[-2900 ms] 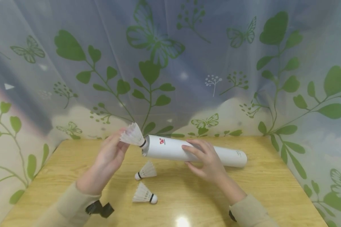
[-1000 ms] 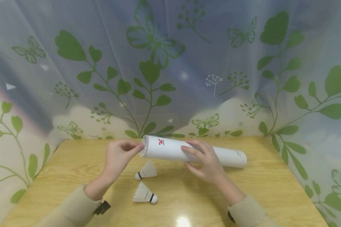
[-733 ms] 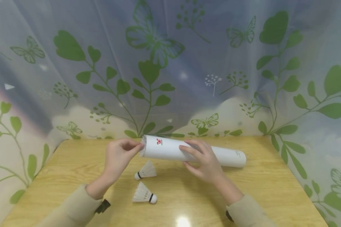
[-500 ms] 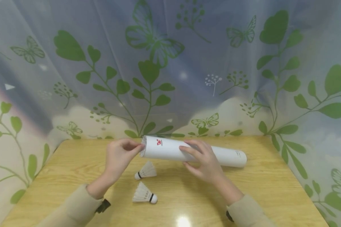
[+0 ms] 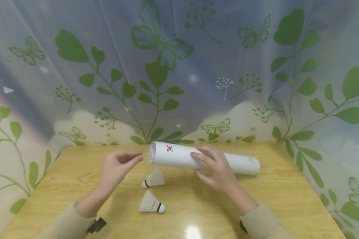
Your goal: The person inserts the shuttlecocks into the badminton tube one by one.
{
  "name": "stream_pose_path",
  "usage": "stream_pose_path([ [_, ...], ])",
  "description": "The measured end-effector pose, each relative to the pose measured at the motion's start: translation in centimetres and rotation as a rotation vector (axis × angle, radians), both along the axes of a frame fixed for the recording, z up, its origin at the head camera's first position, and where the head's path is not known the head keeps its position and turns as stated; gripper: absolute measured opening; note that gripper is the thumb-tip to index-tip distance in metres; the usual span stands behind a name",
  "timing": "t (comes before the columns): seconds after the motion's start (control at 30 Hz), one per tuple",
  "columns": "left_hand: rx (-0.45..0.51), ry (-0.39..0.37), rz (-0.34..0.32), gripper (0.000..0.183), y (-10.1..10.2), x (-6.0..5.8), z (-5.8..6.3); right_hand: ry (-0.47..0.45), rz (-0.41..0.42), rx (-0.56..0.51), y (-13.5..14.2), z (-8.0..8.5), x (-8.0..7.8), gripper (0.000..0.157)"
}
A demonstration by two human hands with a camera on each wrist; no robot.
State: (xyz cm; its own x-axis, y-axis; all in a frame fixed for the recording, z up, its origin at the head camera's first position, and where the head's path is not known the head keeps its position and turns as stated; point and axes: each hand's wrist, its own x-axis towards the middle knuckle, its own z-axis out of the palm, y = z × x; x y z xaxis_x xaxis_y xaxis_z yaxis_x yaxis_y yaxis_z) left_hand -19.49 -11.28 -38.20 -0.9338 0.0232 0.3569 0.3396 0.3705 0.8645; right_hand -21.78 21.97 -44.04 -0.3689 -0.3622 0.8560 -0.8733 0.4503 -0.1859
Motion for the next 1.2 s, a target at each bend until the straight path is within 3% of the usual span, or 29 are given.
stream_pose_path([
  [0.2,-0.020,-0.200,-0.015,0.014,-1.5,1.3,-1.4,-0.010,0.000,-0.021,0.2,0.3,0.1,0.044],
  [0.6,-0.161,-0.362,-0.131,0.026,-3.2,4.1,-5.2,-0.016,0.012,-0.038,0.2,0.6,0.2,0.043],
  [0.93,-0.160,-0.395,-0.238,0.026,-3.1,5.1,-7.5,-0.003,0.020,-0.047,0.4,0.5,0.1,0.044],
  [1.2,-0.250,-0.336,-0.230,0.013,-2.7,5.2,-8.4,0.033,0.039,-0.057,0.4,0.4,-0.2,0.045],
])
